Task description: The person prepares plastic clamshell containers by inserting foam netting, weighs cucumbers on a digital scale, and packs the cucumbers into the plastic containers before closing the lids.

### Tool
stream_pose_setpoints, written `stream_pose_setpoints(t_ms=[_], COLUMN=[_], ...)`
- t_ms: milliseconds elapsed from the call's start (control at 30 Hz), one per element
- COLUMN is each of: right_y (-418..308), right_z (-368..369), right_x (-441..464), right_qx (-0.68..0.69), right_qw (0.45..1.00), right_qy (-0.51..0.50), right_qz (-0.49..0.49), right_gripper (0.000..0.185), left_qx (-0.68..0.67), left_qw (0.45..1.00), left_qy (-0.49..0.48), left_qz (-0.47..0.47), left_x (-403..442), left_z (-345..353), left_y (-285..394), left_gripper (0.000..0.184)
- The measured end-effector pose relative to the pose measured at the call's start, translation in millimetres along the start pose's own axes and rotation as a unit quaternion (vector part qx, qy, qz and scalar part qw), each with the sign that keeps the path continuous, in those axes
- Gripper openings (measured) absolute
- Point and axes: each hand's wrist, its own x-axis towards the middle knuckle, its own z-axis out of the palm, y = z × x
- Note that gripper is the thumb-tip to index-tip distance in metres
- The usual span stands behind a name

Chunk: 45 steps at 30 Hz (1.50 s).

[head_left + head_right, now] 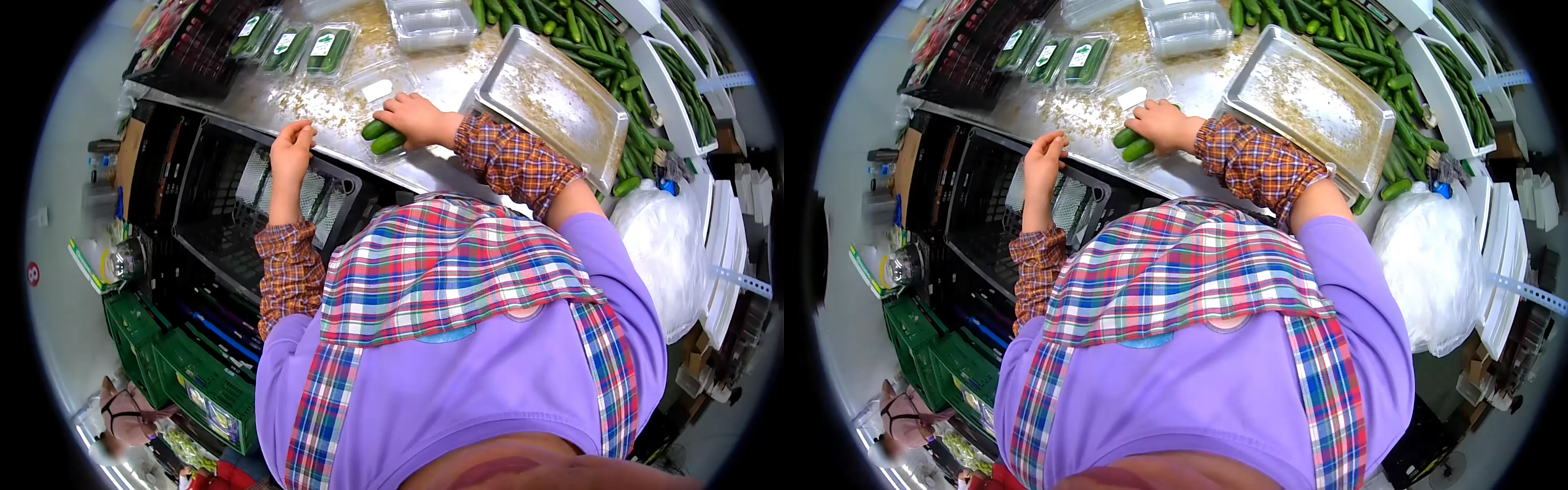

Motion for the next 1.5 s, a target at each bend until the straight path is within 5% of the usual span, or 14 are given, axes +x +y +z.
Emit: stream_pose_setpoints(t_ms=[233,433,533,567,667,833,967,1133,1267,1367,1500], right_y=[22.1,-2.0,-33.9,-36.8,-37.3,-33.5,-31.8,-28.4,-29.2,-26.2,-18.0], right_z=[21.5,-5.6,-5.5,1.3,15.1,12.1,11.2,17.1,22.5,27.6,25.3], right_x=[-11.7,-67.6,-101.1,-107.9,-114.2,-108.2,-100.6,-104.6,-99.9,-86.2,-68.7], right_qx=[0.122,0.248,0.367,0.401,0.649,0.731,0.736,0.794,0.851,0.867,0.863], right_qw=[0.991,0.934,0.89,0.868,0.631,0.52,0.495,0.405,0.329,0.321,0.319], right_qy=[0.041,0.168,0.066,-0.004,-0.015,0.051,0.073,0.099,0.105,0.102,0.115], right_qz=[-0.038,0.195,0.262,0.292,0.423,0.438,0.456,0.442,0.395,0.366,0.376], right_gripper=[0.058,0.047,0.058,0.063,0.073,0.077,0.072,0.061,0.045,0.041,0.056], left_qx=[-0.039,-0.038,-0.028,-0.04,-0.112,-0.1,-0.109,-0.077,-0.185,-0.106,0.229], left_qw=[0.998,0.959,0.955,0.952,0.958,0.954,0.969,0.982,0.955,0.965,0.919], left_qy=[-0.034,-0.167,-0.155,-0.147,-0.104,-0.12,-0.11,-0.17,-0.227,-0.239,-0.231], left_qz=[-0.031,-0.225,-0.253,-0.267,-0.241,-0.257,-0.193,-0.019,-0.044,-0.031,0.221], left_x=[38.1,80.6,99.7,103.2,99.5,107.8,91.5,79.5,59.7,64.3,68.2], left_z=[18.2,45.4,56.7,60.1,64.8,63.9,69.0,54.9,40.2,35.0,43.3], left_y=[-12.1,-10.4,-21.3,-20.6,-17.0,-34.9,-22.7,-6.8,18.4,16.6,-9.7], left_gripper=[0.037,0.06,0.061,0.061,0.056,0.051,0.025,0.038,0.058,0.05,0.03])
